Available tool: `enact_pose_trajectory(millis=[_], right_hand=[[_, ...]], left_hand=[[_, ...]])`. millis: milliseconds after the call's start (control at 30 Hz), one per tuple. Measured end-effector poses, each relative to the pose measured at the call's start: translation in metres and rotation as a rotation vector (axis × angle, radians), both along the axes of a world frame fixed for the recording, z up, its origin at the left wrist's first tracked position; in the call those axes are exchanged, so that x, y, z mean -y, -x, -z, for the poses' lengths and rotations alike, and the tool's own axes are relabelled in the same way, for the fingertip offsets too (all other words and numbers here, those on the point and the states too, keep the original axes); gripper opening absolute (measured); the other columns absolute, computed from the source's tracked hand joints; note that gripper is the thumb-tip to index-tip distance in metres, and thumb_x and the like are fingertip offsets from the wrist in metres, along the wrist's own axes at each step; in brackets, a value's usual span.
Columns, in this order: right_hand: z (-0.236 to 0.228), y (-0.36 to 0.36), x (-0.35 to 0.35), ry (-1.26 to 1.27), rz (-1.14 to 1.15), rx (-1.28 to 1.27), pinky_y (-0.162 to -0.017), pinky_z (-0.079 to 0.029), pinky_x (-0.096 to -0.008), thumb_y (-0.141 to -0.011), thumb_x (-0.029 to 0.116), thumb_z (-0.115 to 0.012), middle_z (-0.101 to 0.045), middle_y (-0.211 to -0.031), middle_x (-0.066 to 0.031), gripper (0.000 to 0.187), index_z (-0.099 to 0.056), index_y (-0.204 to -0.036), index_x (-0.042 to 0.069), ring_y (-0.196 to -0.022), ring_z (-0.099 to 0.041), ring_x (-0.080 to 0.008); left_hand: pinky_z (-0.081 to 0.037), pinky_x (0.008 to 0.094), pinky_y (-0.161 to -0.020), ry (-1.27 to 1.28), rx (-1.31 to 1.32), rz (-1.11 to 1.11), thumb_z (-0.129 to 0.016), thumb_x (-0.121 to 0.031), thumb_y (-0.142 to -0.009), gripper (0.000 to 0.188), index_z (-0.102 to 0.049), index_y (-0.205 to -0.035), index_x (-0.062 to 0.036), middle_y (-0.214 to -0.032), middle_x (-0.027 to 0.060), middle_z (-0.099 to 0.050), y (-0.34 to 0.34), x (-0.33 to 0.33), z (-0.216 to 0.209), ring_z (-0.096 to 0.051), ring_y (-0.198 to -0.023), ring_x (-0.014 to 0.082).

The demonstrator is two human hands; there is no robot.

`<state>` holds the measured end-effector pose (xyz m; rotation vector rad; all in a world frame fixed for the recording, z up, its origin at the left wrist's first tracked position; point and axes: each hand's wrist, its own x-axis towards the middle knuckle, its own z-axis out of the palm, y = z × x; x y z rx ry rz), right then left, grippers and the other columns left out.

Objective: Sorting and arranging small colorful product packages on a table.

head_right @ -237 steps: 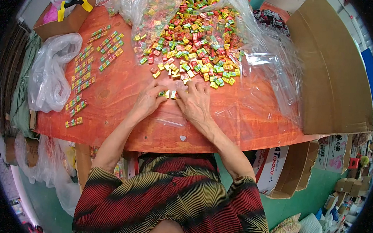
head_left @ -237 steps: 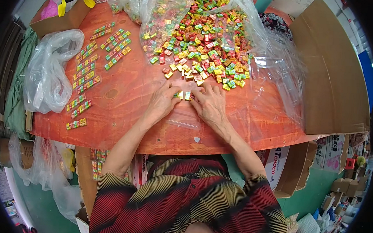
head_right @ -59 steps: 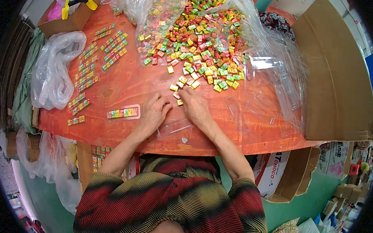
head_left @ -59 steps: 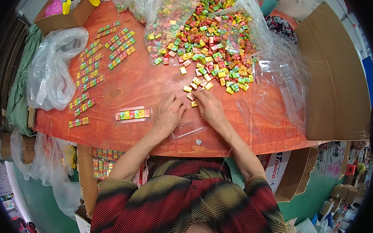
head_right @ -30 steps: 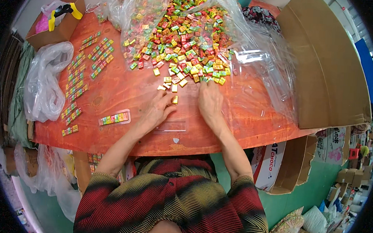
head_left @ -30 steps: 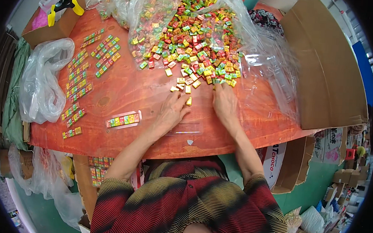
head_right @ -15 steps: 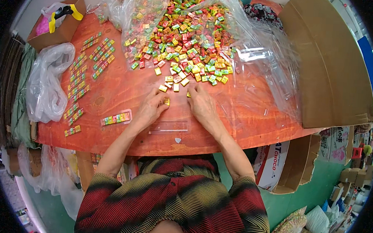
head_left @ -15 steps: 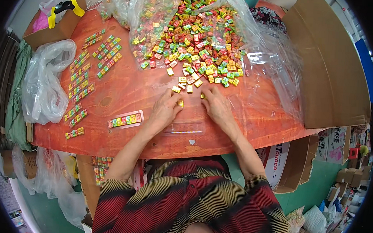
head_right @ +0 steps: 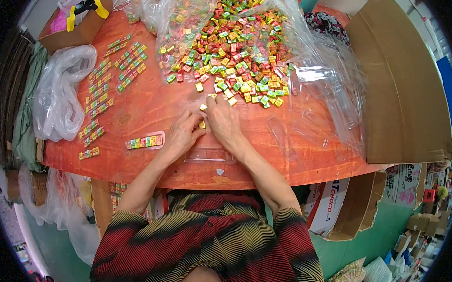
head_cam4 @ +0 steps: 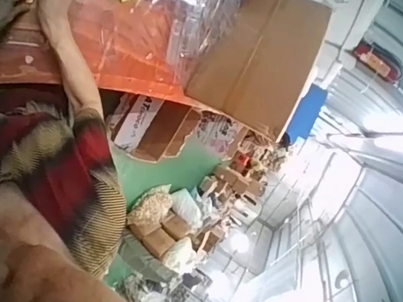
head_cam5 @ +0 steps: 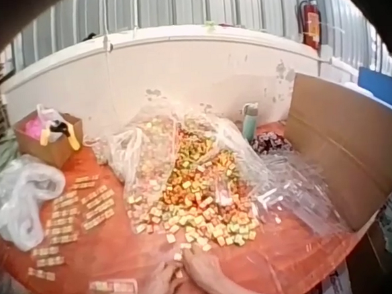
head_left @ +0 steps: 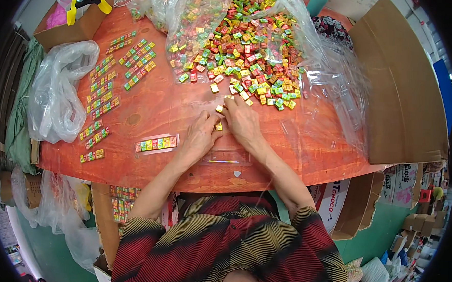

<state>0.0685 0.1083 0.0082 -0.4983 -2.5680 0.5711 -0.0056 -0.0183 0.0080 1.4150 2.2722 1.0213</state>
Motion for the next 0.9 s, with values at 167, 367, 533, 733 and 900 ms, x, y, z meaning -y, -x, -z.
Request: enact_pose_trajectory(millis=[167, 367, 533, 733, 900], right_hand=[[0.006, -0.006, -0.012, 0.102, -0.027, -0.054, -0.059, -0.046, -0.0416, -0.078, 0.008, -0.055, -0.057, -0.080, -0.0185, 0.016, -0.056, -0.093, 0.002, -0.072, -0.058, -0.0341], [0.011, -0.043, -0.020, 0.315, 0.135, -0.057, -0.060, -0.046, -0.0375, -0.081, 0.011, -0.057, -0.059, -0.081, -0.0186, 0.013, -0.057, -0.087, -0.001, -0.072, -0.058, -0.0335], [0.000, -0.051, -0.007, 0.167, 0.217, 0.295, -0.066, -0.046, -0.0411, -0.082, 0.011, -0.057, -0.055, -0.091, -0.0176, 0.019, -0.055, -0.099, 0.004, -0.077, -0.057, -0.0345], [-0.009, -0.053, -0.009, 0.107, -0.086, 0.010, -0.069, -0.046, -0.0395, -0.076, 0.009, -0.060, -0.054, -0.092, -0.0124, 0.028, -0.055, -0.103, 0.006, -0.079, -0.055, -0.0322], [0.004, -0.031, -0.003, -0.075, -0.186, 0.104, -0.070, -0.045, -0.0371, -0.073, 0.009, -0.062, -0.055, -0.093, -0.0107, 0.032, -0.056, -0.104, 0.006, -0.080, -0.053, -0.0292]], left_hand=[[-0.044, 0.0426, -0.069, -0.039, -0.008, -0.001, -0.067, -0.010, -0.071, 0.028, -0.055, -0.095, -0.0049, -0.090, 0.0136, -0.048, -0.008, -0.008, 0.003, -0.053, -0.085, 0.0324], [-0.044, 0.0387, -0.072, 0.000, -0.047, 0.046, -0.067, -0.007, -0.071, 0.036, -0.055, -0.105, -0.0052, -0.092, 0.0132, -0.049, -0.009, -0.014, 0.001, -0.054, -0.084, 0.0306], [-0.044, 0.0385, -0.071, -0.008, 0.005, 0.090, -0.067, -0.006, -0.071, 0.037, -0.053, -0.105, -0.0038, -0.092, 0.0135, -0.049, -0.005, -0.013, -0.001, -0.054, -0.082, 0.0314], [-0.045, 0.0367, -0.071, -0.071, -0.057, 0.093, -0.066, -0.005, -0.071, 0.036, -0.054, -0.104, -0.0033, -0.090, 0.0134, -0.051, 0.007, -0.006, 0.005, -0.055, -0.082, 0.0289], [-0.045, 0.0359, -0.070, 0.036, 0.048, 0.017, -0.069, -0.008, -0.068, 0.037, -0.055, -0.102, -0.0032, -0.089, 0.0122, -0.052, 0.014, -0.003, 0.004, -0.056, -0.080, 0.0270]])
